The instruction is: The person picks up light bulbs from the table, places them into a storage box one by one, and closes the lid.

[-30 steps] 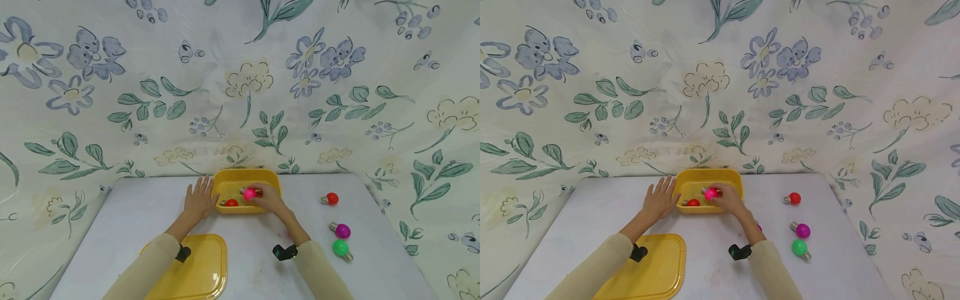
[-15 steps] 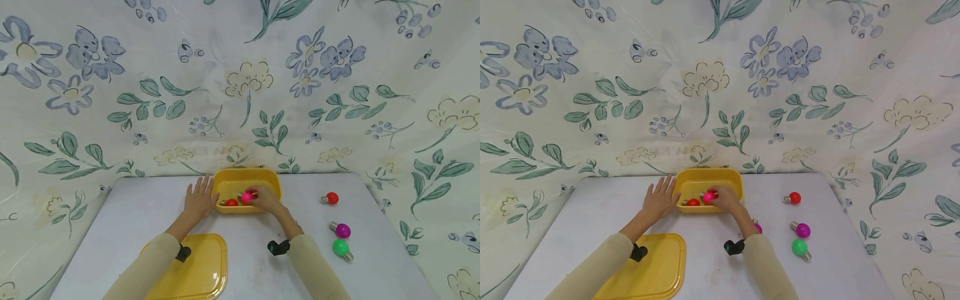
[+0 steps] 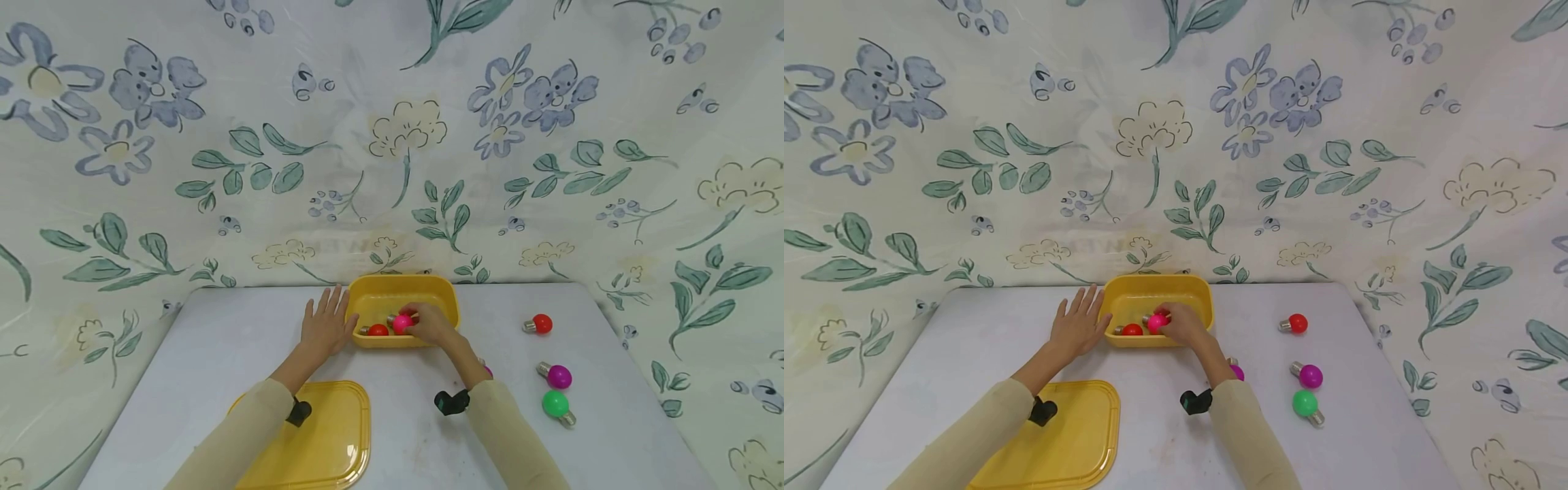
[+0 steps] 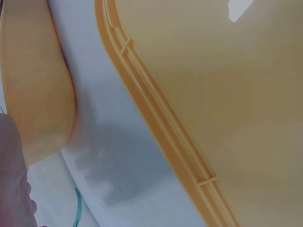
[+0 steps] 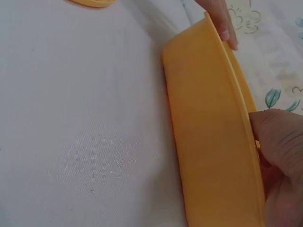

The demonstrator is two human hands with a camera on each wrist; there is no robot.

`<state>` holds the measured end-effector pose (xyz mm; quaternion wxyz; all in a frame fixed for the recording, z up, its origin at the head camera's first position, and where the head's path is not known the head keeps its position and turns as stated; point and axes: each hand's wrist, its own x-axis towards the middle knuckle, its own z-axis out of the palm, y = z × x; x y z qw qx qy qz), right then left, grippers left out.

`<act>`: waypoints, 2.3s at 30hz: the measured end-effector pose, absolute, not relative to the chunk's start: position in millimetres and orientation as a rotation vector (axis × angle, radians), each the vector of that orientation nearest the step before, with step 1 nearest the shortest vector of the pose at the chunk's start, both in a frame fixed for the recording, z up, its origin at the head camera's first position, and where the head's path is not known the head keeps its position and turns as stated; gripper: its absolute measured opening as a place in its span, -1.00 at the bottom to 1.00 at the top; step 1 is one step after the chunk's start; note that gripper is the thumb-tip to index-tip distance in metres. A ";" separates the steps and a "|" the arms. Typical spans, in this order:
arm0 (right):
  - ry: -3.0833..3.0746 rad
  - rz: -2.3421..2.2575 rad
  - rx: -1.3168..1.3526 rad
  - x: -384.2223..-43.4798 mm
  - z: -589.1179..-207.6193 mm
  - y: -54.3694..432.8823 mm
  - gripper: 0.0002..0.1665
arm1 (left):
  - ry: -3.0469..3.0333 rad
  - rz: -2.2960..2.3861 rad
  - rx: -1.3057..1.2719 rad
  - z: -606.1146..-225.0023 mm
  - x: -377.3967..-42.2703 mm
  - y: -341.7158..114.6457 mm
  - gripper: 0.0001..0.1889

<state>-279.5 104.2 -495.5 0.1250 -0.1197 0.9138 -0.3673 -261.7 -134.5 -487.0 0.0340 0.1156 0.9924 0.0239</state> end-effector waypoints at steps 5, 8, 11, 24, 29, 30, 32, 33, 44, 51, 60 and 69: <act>2.654 -1.084 -0.342 -280.6 -497.1 103.4 -0.56 | 3.040 0.059 0.353 -486.8 -262.1 -134.8 -0.29; 2.654 -1.080 -0.337 -281.4 -498.5 103.3 -0.56 | 3.040 0.053 0.352 -487.3 -262.5 -134.8 -0.29; 2.656 -1.075 -0.338 -282.3 -499.5 103.5 -0.56 | 3.045 0.054 0.352 -487.7 -262.8 -134.7 -0.29; 2.631 -1.147 -0.357 -279.5 -496.2 105.9 -0.56 | 3.047 0.063 0.362 -488.4 -261.5 -135.2 -0.30; 2.602 -1.199 -0.354 -278.1 -493.2 108.9 -0.55 | 3.054 0.060 0.355 -488.9 -261.8 -134.8 -0.29; 2.604 -1.208 -0.359 -277.4 -492.4 109.9 -0.56 | 3.052 0.060 0.354 -489.2 -262.0 -134.6 -0.29; 2.615 -1.229 -0.377 -276.4 -491.8 112.8 -0.57 | 3.047 0.056 0.351 -489.8 -262.6 -134.3 -0.29; 2.619 -1.245 -0.386 -275.4 -490.9 114.3 -0.57 | 3.047 0.059 0.353 -489.9 -262.7 -134.2 -0.29; 2.653 -1.422 -0.461 -263.1 -473.2 144.9 -0.60 | 3.052 0.037 0.357 -489.1 -262.4 -135.1 -0.29; 2.680 -1.395 -0.493 -245.7 -454.1 172.7 -0.57 | 3.042 0.012 0.357 -489.0 -263.0 -135.5 -0.28; 2.733 -1.312 -0.339 -225.6 -460.7 200.0 -0.52 | 3.036 0.037 0.351 -488.0 -263.0 -135.1 -0.29; 2.722 -1.293 -0.132 -197.8 -486.1 217.6 -0.40 | 3.039 0.066 0.350 -487.9 -262.7 -134.7 -0.29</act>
